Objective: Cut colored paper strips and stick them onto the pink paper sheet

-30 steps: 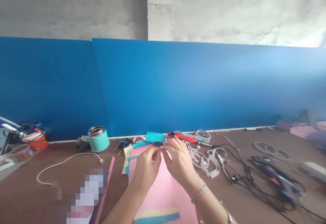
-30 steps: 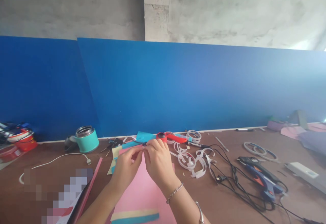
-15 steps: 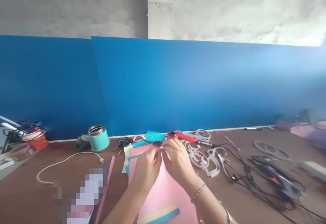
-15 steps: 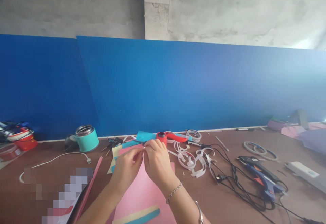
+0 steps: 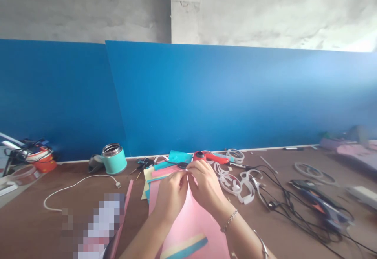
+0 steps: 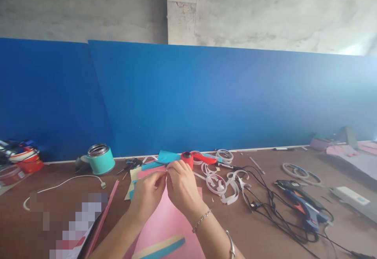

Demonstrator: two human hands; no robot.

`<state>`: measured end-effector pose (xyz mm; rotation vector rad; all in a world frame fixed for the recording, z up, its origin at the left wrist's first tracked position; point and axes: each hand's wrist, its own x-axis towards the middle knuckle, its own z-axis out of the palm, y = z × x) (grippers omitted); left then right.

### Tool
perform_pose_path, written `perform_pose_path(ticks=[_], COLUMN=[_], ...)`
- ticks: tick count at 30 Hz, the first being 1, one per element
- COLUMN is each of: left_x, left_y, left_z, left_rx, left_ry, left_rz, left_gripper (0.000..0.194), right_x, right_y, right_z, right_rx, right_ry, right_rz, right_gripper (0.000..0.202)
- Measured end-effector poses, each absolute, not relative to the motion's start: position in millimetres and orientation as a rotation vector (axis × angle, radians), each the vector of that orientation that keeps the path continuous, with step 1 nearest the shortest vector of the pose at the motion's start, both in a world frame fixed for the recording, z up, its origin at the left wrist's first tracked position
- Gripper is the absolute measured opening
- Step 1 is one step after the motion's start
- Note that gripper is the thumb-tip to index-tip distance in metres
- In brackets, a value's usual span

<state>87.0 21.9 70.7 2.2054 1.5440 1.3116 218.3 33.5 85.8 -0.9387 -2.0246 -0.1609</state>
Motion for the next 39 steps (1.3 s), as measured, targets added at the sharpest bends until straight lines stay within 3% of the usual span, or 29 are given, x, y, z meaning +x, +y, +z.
perform_pose_path(ticks=[15,26,32,39], left_x=[89.0,85.6,69.4,50.1], left_y=[21.7,25.8,35.8,52.8], left_z=[73.7,79.6,86.1,76.2], left_rx=[1.842,1.548,1.301,1.138], left_ry=[1.317,1.2,1.324,1.268], left_rz=[1.457,1.481,1.611,1.62], left_gripper=[0.021,0.028,0.025,0.033], right_x=[220.8,228.8,263.7,316.6], right_y=[36.1,44.5,70.3,101.7], right_z=[89.3,90.4,81.8,53.4], right_rx=[-0.891,-0.942,-1.044,-1.258], right_ry=[-1.864,-1.51,-0.972,-0.518], right_rz=[-0.067,0.526,0.831,0.667], right_gripper=[0.015,0.013,0.022,0.018])
